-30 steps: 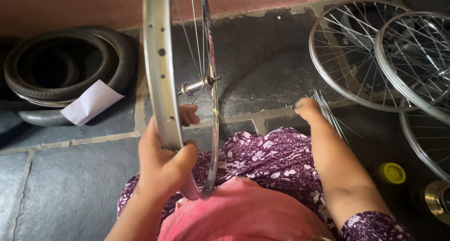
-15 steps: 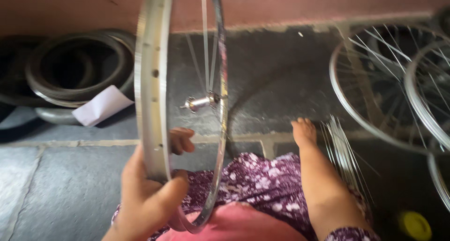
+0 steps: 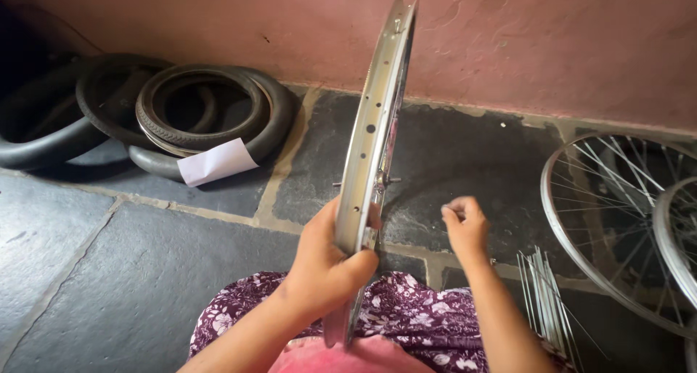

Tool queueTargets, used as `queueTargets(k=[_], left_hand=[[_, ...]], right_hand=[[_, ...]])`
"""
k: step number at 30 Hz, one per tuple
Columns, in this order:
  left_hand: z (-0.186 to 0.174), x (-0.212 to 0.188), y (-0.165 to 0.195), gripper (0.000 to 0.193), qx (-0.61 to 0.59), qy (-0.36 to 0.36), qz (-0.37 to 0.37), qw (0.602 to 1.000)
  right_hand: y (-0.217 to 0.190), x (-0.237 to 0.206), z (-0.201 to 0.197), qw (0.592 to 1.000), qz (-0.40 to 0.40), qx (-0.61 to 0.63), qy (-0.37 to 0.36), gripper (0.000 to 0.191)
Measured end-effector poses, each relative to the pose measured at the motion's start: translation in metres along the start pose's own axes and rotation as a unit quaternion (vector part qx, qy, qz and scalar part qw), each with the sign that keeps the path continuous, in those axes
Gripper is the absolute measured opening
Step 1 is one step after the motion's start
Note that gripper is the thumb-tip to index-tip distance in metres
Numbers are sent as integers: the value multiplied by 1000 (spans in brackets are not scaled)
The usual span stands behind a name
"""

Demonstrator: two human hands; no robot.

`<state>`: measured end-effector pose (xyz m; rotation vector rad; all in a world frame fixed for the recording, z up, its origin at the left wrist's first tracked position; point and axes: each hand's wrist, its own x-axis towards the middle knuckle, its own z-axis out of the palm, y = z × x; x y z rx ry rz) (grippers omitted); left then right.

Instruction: The person inserts bicycle spokes into the hub and rim of a bicycle wheel. They repeatedly pick up spokes, thread them through the hub, and secure them into the rim holes, gradually building the wheel structure.

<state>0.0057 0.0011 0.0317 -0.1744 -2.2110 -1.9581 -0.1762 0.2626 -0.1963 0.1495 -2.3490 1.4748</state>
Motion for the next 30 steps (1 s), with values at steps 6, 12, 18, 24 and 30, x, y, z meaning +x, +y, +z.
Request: queueTargets(k=[6, 12, 18, 24, 30], left_hand=[[11, -21, -3, 35, 44, 29, 92, 994], [12, -57, -9, 40, 42, 23, 91, 995], [9, -75, -16, 42, 57, 22, 182, 981], [6, -83, -14, 35, 46, 7, 137, 989], [4, -84, -15, 36, 49, 13, 172, 984]], right_hand=[[-221, -92, -46, 956, -291, 45, 12, 13], [-321, -124, -72, 930, -362, 54, -14, 17], [-342, -146, -57, 932, -361, -22, -19, 19], [-355, -161, -59, 921, -374, -107, -10, 19], [-358, -161, -59, 926, -363, -96, -35, 17]])
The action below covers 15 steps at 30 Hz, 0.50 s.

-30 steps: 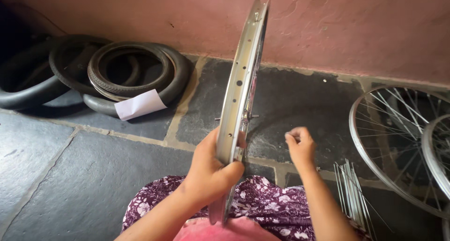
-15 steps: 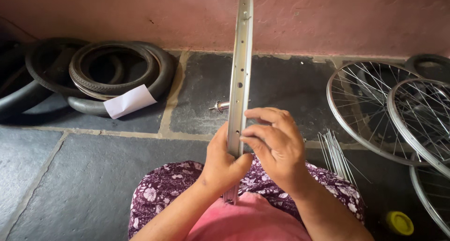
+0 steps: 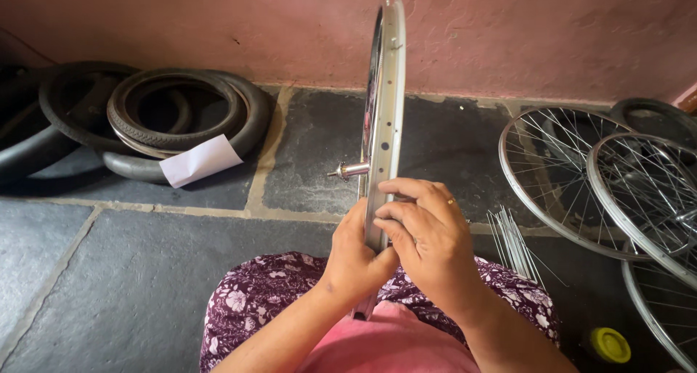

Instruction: The person inserts bicycle spokes into the hub and rim of a bicycle wheel. They repeatedly pick up spokes, thread them through the hub, and secure them into the rim holes, gradually building the wheel structure.

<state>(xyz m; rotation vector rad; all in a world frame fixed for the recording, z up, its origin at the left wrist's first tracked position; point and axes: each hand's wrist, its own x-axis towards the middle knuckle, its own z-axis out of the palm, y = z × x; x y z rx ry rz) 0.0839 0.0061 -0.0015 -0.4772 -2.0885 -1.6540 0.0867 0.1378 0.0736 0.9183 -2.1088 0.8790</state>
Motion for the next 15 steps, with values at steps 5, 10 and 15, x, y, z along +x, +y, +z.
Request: queueTargets(k=[5, 10, 15], left_hand=[[2, -2, -5, 33, -6, 10, 22, 1000], [3, -5, -8, 43, 20, 0, -38, 999], [1, -4, -9, 36, 24, -6, 5, 1000]], right_hand=[[-1, -2, 5, 999, -23, -26, 12, 18], [-2, -4, 3, 1000, 8, -13, 17, 24], [3, -10, 1, 990, 20, 137, -10, 38]])
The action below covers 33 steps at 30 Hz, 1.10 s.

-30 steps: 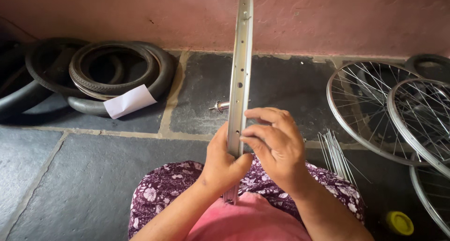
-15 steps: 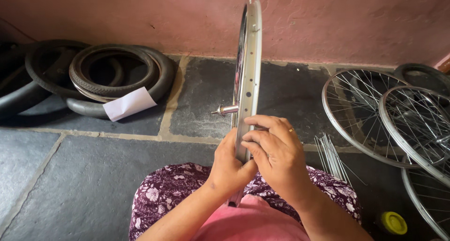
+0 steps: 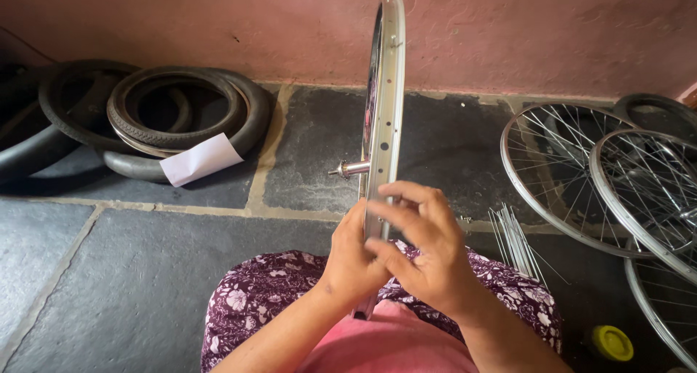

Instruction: The person inserts bicycle spokes into the hub and rim of a bicycle wheel. They repeatedly pick up spokes, thread them through the hub, and secure them into the rim holes, gradually building the wheel structure.

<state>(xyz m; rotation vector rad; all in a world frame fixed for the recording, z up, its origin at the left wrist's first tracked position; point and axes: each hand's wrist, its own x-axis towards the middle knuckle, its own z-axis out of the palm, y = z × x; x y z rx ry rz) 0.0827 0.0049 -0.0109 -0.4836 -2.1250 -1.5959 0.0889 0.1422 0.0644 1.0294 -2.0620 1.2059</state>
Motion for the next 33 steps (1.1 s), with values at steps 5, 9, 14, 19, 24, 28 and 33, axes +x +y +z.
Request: queueTargets(k=[5, 9, 14, 19, 24, 28, 33], left_hand=[[2, 0, 4, 32, -23, 9, 9, 1000], [2, 0, 6, 31, -19, 5, -3, 1000], [3, -3, 5, 28, 10, -11, -1, 1000], [7, -4, 4, 33, 14, -3, 16, 1000], [7, -3, 6, 34, 11, -12, 8, 1000], [5, -3, 9, 42, -7, -10, 4, 1000], [4, -2, 9, 42, -11, -16, 10, 1000]], right_hand=[[11, -8, 11, 991, -57, -108, 59, 24], [13, -10, 14, 987, -57, -121, 88, 23], [7, -6, 5, 991, -34, -112, 64, 30], [1, -3, -9, 990, -21, -132, 35, 32], [2, 2, -11, 992, -38, -123, 7, 23], [-3, 0, -13, 992, -35, -119, -26, 25], [-7, -2, -15, 988, -31, -148, -35, 29]])
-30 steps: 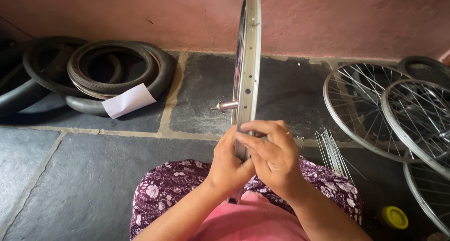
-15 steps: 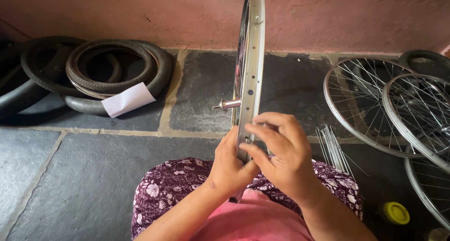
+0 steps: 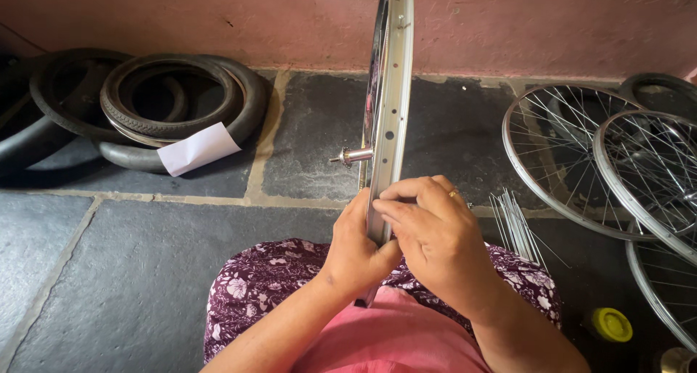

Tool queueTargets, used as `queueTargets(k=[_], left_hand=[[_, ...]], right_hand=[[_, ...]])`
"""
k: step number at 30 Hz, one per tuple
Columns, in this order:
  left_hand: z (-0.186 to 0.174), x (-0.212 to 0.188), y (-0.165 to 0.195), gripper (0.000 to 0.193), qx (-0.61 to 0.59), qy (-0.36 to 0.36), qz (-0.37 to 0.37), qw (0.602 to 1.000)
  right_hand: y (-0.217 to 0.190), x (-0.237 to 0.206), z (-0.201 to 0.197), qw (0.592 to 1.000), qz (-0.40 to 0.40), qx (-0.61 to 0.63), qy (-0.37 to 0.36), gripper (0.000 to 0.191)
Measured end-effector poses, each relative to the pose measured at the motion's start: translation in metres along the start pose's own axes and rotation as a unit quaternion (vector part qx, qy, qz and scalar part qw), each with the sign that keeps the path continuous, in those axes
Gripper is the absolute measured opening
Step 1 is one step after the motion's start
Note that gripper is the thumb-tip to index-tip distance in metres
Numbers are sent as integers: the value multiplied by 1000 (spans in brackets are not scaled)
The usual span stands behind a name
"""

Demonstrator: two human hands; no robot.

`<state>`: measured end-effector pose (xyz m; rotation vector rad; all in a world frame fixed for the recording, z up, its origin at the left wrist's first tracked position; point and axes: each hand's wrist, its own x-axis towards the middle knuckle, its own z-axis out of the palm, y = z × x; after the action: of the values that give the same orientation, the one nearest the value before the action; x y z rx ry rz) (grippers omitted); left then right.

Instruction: The person inserts bicycle spokes into the hub and rim of a bicycle wheel. They repeatedly pick up spokes, thread them through the hub, and secure them into the rim holes, gradually building the wheel structure.

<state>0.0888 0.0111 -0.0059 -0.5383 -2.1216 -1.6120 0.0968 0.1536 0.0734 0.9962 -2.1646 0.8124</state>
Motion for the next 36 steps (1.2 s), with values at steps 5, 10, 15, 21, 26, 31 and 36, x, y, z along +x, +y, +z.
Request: queueTargets(k=[5, 10, 15, 21, 26, 31, 36], left_hand=[[0, -1, -1, 38, -9, 14, -13, 1000], [-5, 1, -3, 41, 4, 5, -10, 1000], [-5, 1, -1, 37, -6, 11, -36, 999], [-7, 2, 0, 38, -6, 13, -18, 1000], [-5, 2, 0, 34, 2, 15, -32, 999], [-7, 1, -1, 41, -11, 15, 7, 1000], [-4, -2, -4, 36, -7, 16, -23, 1000]], right_hand=[[5, 6, 11, 998, 2, 19, 58, 22], [10, 2, 9, 996, -4, 76, 50, 32], [11, 5, 20, 995, -9, 46, 85, 24], [10, 1, 17, 996, -11, 70, 56, 31], [13, 2, 25, 994, -20, 44, 96, 23], [12, 0, 19, 996, -17, 55, 71, 29], [10, 2, 22, 994, -24, 34, 98, 23]])
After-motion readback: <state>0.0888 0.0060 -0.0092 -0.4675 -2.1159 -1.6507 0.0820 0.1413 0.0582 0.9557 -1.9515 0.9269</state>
